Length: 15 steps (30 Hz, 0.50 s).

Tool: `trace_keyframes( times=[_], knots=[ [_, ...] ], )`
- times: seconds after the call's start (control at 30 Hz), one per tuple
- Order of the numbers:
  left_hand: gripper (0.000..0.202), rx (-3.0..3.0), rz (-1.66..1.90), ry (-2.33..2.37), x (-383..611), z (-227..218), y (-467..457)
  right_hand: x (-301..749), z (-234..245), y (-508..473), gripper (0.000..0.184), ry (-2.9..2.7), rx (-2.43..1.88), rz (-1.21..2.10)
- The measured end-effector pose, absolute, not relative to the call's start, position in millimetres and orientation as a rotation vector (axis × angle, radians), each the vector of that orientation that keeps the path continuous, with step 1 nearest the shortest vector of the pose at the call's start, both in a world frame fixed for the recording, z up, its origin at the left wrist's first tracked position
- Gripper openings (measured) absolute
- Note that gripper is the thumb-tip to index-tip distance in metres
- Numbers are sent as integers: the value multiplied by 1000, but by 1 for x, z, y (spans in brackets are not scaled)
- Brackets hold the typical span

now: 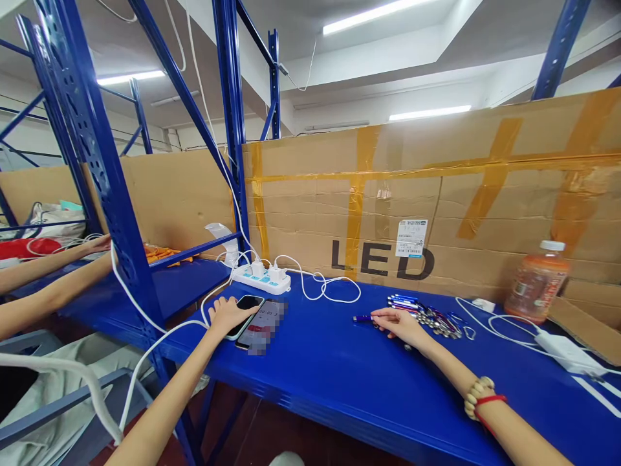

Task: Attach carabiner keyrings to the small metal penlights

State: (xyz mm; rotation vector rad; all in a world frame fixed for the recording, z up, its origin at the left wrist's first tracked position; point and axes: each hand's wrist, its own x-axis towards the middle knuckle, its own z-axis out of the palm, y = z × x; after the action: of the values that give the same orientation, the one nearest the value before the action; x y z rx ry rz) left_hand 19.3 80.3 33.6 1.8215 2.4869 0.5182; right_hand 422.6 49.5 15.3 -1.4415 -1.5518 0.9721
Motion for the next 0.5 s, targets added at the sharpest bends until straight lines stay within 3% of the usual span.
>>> trace_keyframes(
  times=[0.4,0.5],
  knots=[
    [79,1947,543,2507,25,35,78,422,15,49,24,-1569,-1452,950],
    [82,1990,686,2565,40,36,72,422,16,49,24,-1557,-1453,956]
  ],
)
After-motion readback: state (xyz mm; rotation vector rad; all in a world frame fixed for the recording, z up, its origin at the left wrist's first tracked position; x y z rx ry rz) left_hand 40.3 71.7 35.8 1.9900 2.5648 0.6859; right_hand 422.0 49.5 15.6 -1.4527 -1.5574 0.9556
